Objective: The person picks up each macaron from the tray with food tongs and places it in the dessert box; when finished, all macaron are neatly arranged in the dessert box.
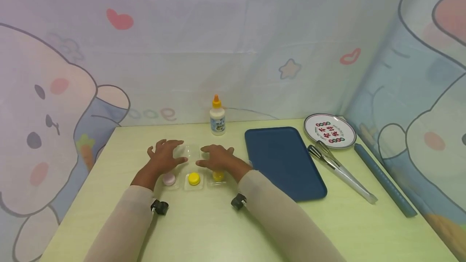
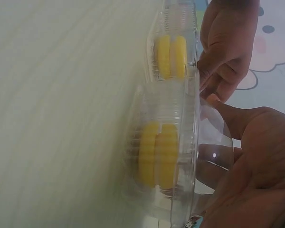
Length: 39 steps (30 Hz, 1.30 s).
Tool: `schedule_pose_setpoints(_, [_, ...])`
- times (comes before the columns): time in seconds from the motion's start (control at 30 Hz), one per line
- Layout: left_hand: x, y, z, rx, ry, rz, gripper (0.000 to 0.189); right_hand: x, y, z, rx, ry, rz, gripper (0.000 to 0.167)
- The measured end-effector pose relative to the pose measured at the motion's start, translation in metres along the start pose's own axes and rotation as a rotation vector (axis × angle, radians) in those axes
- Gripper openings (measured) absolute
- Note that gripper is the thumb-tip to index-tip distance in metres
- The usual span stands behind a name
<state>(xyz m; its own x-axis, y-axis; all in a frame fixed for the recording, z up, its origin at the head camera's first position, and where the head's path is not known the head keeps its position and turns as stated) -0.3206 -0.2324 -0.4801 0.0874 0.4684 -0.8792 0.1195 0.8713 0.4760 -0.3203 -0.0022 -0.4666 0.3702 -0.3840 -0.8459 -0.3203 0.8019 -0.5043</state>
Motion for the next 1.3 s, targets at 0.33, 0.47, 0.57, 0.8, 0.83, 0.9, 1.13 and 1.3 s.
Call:
schedule_pose_setpoints(0.33, [0.002, 0.000, 0.000, -0.002, -0.004, 0.001, 0.072, 0.002, -0.004, -0.003, -0.001, -0.007, -0.003, 0.065])
schedule_pose_setpoints(0.47, [0.000, 0.003, 0.000, 0.004, 0.007, -0.004, 0.072, 0.002, -0.002, -0.003, -0.013, -0.004, -0.014, 0.065])
schedule_pose_setpoints(0.57, [0.000, 0.004, -0.001, 0.030, 0.026, -0.001, 0.071, 0.002, -0.001, -0.003, -0.022, 0.001, -0.038, 0.065])
schedule_pose_setpoints(0.8, [-0.003, 0.007, 0.002, 0.112, 0.055, 0.098, 0.071, 0.002, 0.003, -0.001, -0.049, 0.083, -0.147, 0.056])
schedule_pose_setpoints(0.83, [-0.004, 0.007, 0.003, 0.126, 0.058, 0.119, 0.071, 0.002, 0.003, -0.001, -0.053, 0.102, -0.163, 0.054])
schedule_pose_setpoints(0.9, [-0.005, 0.009, 0.005, 0.145, 0.055, 0.162, 0.073, 0.002, 0.004, 0.001, -0.057, 0.138, -0.203, 0.050])
schedule_pose_setpoints(1.13, [-0.007, 0.016, 0.009, 0.202, 0.064, 0.246, 0.076, -0.002, 0.003, 0.006, -0.047, 0.261, -0.325, 0.032])
schedule_pose_setpoints(1.3, [-0.008, 0.018, 0.011, 0.226, 0.082, 0.258, 0.081, -0.005, 0.002, 0.010, -0.034, 0.357, -0.411, 0.020])
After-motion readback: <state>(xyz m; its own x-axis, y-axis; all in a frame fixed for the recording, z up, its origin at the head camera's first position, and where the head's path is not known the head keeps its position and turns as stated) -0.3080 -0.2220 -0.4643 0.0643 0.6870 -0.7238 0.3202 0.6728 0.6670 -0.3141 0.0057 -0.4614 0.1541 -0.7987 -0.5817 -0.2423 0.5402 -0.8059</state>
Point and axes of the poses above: each hand's wrist, its own z-axis away from the middle knuckle, its own x-axis out of the palm, y = z × x, the point moved 2 cm from there along -z, towards the middle knuckle, and after that the axes turned 3 degrees about -x, right-handed, at the moved point
